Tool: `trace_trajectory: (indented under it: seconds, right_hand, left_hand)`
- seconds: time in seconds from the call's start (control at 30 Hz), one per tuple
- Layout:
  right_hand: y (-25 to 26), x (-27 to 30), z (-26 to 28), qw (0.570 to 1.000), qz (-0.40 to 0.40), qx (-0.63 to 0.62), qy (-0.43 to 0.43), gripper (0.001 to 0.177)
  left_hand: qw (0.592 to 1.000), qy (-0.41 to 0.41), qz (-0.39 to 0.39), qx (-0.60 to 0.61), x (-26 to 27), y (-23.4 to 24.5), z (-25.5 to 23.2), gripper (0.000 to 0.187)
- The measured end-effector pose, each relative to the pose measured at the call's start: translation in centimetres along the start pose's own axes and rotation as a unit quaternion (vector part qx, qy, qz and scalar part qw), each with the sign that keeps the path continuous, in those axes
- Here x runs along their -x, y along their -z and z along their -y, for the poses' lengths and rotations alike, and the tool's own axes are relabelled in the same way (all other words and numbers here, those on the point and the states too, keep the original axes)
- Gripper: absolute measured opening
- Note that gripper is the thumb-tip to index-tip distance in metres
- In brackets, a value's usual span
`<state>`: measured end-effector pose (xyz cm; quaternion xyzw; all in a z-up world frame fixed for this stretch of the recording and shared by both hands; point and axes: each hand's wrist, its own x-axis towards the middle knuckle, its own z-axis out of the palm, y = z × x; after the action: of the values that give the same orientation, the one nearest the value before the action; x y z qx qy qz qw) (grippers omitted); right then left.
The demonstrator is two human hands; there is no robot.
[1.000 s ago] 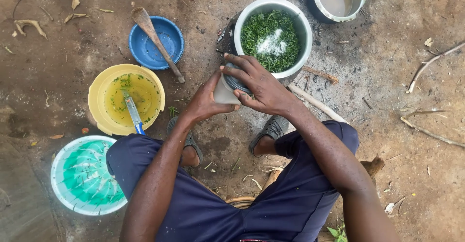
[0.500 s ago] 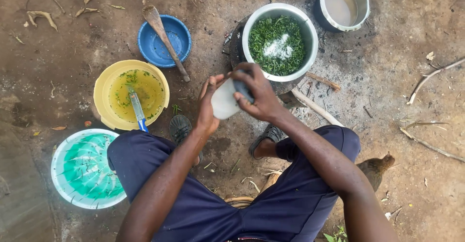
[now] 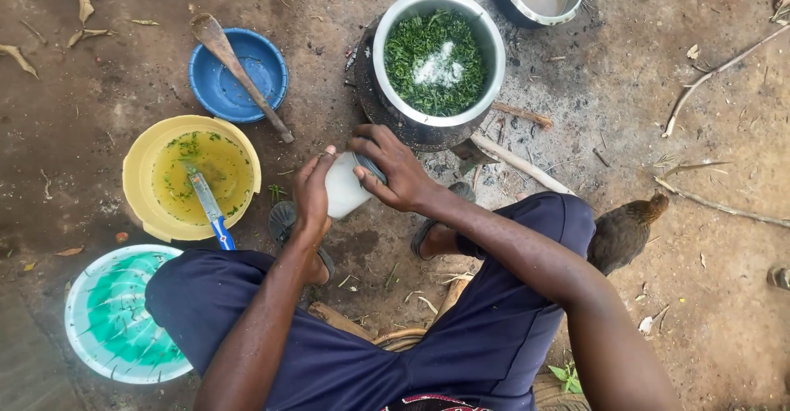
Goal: A person is cooking outdoors, stirring a pot over a fire, adding chopped greens from a bowl, and then adding seasoning.
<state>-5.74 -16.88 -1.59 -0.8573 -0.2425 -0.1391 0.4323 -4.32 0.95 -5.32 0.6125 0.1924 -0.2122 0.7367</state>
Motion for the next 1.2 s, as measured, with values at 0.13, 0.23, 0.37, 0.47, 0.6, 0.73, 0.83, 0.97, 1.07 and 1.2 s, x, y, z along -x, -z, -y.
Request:
trace_trajectory:
  seconds: [0.13,0.23,0.37,0.47,0.6,0.73,0.83,0.97,1.07,1.2]
  right_hand:
    - [0.0,-0.7,0.3,0.995,-0.034,-0.055,-0.082,0.045]
    - [1.1,-1.7,1.7,0.994,-0.053,-0.049,-0.079,0.039]
    - [2.0,-1.5,2.4,0.997,-0.054,-0.030,-0.054,0.044]
    - [1.7,-1.3,1.8,0.998,-0.050,0.010,0.042,0.042]
    - [0.8,-0.5,0.9,0.998,-0.068,0.010,-0.006,0.050]
    - [0.5,-0.9,0.7,0.943,-0.097,-0.165,-0.273,0.056]
    - [1.1,-1.2,1.9,0.837,-0.040,-0.358,-0.412,0.062]
    - [3.6,-2.5,2.9,0.959,0.032,-0.118,-0.257,0.093]
    - [2.2,-0.6,0.4,0.996,0.005,0.087,-0.029,0.073]
    - [1.6,-0.8,0.4,0.988,-0.038,-0.065,-0.136,0.055]
  left_hand:
    - [0.991,-0.110,-0.039,-0.068,1.0,-0.8,-0.6,0.037]
    - [0.995,-0.071,-0.012,0.068,1.9,-1.8,-2.3,0.032]
    - [0.977,-0.032,0.059,0.201,0.7,-0.9,-1.7,0.063]
    - [0.963,0.047,0.054,0.260,2.6,-1.4,-2.6,0.045]
    - [0.987,-0.070,-0.013,0.145,2.9,-2.0,-1.1,0.041]
    - [0.860,-0.477,-0.040,-0.178,0.8,-1.8,-3.9,0.032]
    - [0.895,-0.421,0.005,-0.148,-0.6,-0.9,-4.1,0.034]
    - [0.980,-0.195,0.019,0.035,-2.2,-0.5,-3.0,0.043]
    - [0.984,-0.162,0.057,0.041,-1.3,-0.7,-2.8,0.042]
    - [0.941,-0.328,0.000,-0.084,1.0,-1.4,-5.3,0.039]
